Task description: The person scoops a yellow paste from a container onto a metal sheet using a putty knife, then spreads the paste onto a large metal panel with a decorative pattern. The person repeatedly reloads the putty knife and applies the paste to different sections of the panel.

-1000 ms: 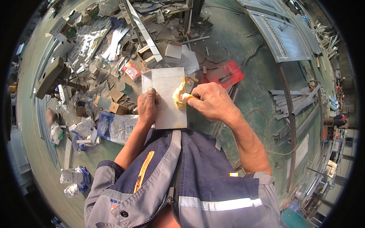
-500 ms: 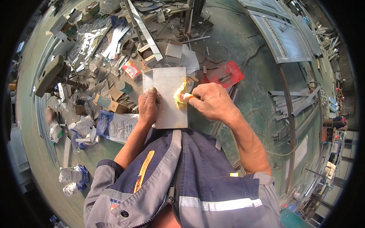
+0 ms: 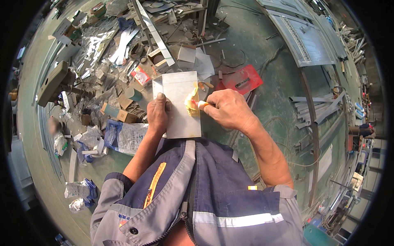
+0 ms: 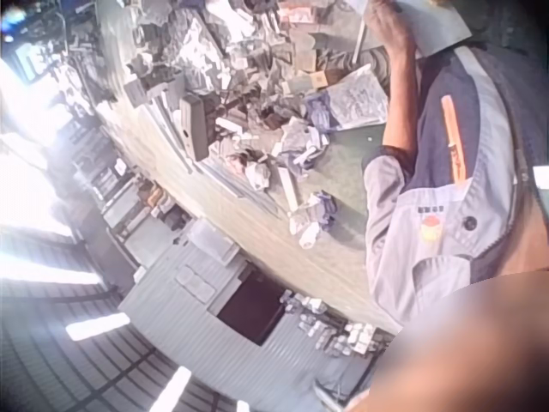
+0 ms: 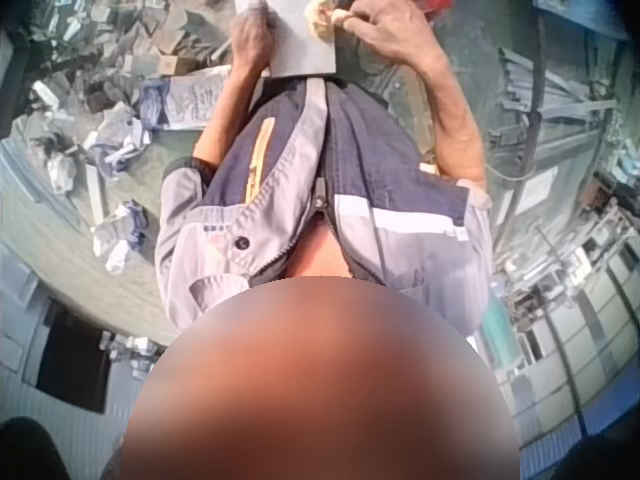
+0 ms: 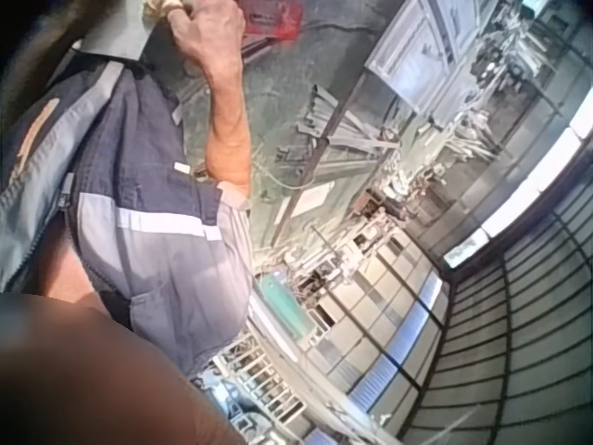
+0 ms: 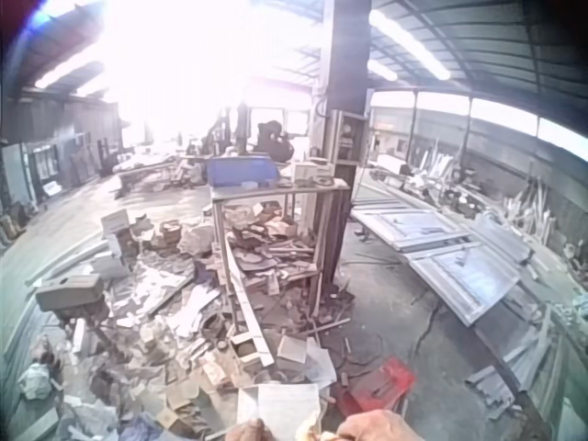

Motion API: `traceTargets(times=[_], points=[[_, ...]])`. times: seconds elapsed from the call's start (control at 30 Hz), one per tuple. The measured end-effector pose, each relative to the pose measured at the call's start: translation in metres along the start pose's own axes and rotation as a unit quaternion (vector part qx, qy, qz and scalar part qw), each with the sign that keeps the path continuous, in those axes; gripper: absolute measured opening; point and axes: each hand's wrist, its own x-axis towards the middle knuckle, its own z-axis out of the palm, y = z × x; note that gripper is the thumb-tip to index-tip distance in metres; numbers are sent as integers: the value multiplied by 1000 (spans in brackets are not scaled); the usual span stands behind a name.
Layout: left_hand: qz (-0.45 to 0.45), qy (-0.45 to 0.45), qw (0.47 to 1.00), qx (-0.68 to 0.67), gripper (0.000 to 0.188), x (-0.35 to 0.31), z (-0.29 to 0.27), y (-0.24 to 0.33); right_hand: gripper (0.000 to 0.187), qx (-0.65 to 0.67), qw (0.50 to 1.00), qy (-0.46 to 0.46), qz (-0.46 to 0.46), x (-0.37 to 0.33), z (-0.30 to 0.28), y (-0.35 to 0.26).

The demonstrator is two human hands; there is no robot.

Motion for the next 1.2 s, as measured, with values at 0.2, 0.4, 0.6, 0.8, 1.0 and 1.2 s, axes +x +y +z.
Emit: traceTargets(times=[0.2, 0.4, 0.6, 0.8, 1.0, 1.2], points=[[17, 9, 1000, 2, 60, 0, 1, 5, 35, -19, 999, -26, 24, 2, -3, -5], [-26, 5, 999, -31, 59, -1, -1, 11, 37, 1, 999, -34, 39, 3, -3, -6], [-5, 20, 1000, -6, 59, 0, -7, 7, 40, 65, 995, -29, 77, 2, -2, -8], [-23, 27, 999, -6, 59, -2, -11, 5, 24, 314, 943, -6, 112, 0, 7, 14], [0, 9, 1000, -7, 53, -2, -9, -10, 21, 472, 871, 115, 74, 17, 29, -3], [14, -62, 998, -12, 38, 2, -3, -11, 27, 303, 932, 192, 56, 47, 60, -17]])
